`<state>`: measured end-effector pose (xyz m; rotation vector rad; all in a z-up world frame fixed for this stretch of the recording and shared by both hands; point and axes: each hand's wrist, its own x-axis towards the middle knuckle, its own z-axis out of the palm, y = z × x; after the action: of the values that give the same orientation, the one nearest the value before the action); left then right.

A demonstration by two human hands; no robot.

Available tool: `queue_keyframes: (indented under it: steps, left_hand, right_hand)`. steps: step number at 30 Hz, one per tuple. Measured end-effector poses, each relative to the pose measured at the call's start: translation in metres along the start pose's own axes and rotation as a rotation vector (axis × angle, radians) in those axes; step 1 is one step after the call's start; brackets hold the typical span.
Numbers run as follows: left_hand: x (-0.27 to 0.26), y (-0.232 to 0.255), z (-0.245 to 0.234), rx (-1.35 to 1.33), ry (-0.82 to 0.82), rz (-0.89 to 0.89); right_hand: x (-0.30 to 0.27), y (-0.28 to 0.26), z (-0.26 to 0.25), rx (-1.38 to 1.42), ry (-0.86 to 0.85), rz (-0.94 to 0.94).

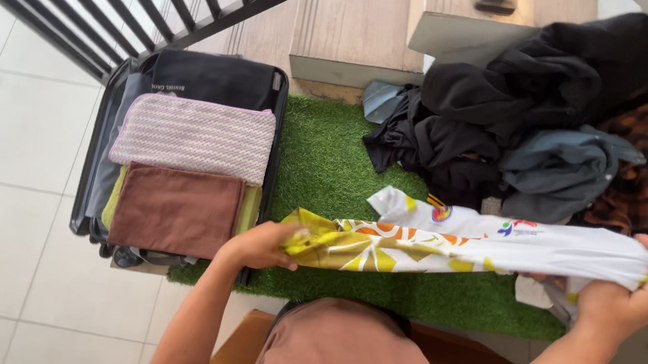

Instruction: The person folds a shirt by hand on a green mat, smoothing the fabric and folding the sides inward before placing it onto a stack in a suitcase.

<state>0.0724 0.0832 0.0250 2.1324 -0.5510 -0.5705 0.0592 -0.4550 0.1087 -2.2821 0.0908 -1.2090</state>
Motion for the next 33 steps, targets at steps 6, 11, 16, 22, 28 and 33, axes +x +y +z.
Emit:
queue_keyframes:
  steps: [6, 11, 16, 22, 28, 33]
  left_hand:
    - [0.054, -0.088, -0.006, 0.416, -0.171, -0.597]
    - [0.114, -0.091, -0.107, -0.429, 0.557, -0.273]
    - [0.076, 0.037, -0.194, -0.992, 1.152, 0.481]
    - [-0.035, 0.081, -0.172, -0.397, 1.341, 0.881]
    - [-0.097, 0.014, -0.09, 0.249, 1.461, 0.2]
    - [-0.098, -0.053, -0.011, 0.19, 1.197, -0.033]
  right_hand:
    - [0.015, -0.029, 0.037, 0.84, -0.319, 0.683]
    - [0.044, -0.054, 0.083, 1.079, -0.46, 0.622]
    - [0.072, -0.113, 0.083, 0.397, -0.103, -0.364]
    - [0.034, -0.139, 0.065, 0.312, -0.009, -0.484]
    - [-0.077, -0.084, 0.101, 0.332, -0.373, -0.138]
    - [-0.165, -0.016, 0.126, 0.155, -0.645, 0.061]
